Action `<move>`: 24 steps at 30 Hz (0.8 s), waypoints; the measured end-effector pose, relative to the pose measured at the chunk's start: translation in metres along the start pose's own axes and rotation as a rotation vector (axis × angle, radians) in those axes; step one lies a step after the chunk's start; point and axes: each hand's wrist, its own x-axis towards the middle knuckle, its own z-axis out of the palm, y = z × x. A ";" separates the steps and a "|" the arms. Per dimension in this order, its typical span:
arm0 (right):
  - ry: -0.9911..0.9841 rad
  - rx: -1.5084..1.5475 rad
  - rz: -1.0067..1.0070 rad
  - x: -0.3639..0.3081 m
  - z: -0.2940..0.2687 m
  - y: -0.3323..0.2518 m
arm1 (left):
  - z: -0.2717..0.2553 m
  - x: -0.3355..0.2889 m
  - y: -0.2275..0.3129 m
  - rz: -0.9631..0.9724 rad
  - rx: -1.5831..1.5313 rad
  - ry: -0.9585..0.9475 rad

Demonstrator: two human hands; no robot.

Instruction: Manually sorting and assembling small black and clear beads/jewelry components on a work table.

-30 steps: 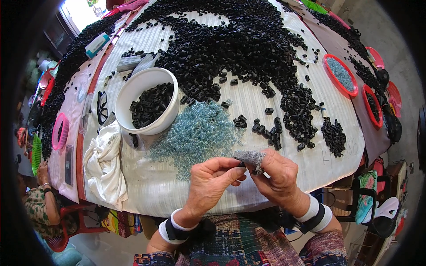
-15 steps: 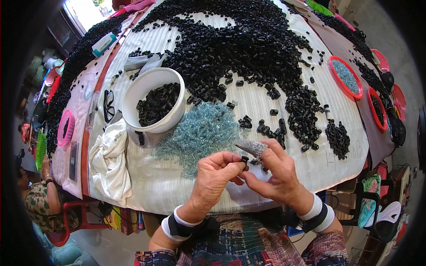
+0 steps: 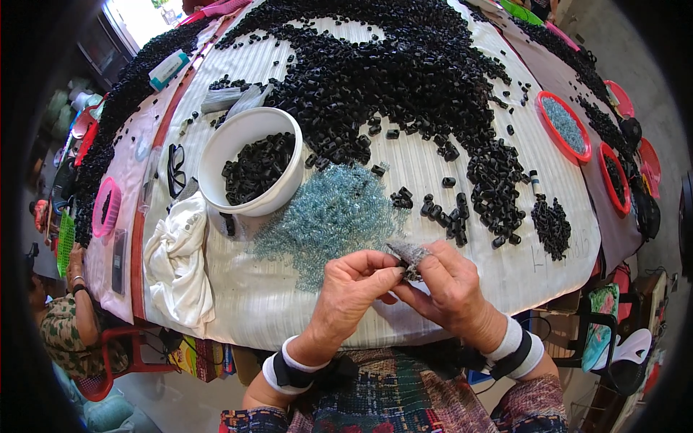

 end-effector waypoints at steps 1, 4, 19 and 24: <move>-0.001 0.000 0.002 -0.001 0.000 0.002 | 0.002 -0.001 0.002 -0.014 0.035 0.018; -0.001 -0.015 -0.006 0.000 0.000 0.004 | 0.001 0.000 0.006 -0.031 0.046 -0.009; -0.085 0.210 0.063 0.003 -0.010 -0.003 | -0.014 -0.009 0.016 -0.079 -0.087 -0.048; 0.055 -0.033 0.332 -0.001 -0.040 0.050 | -0.037 0.003 0.050 0.174 -0.121 0.056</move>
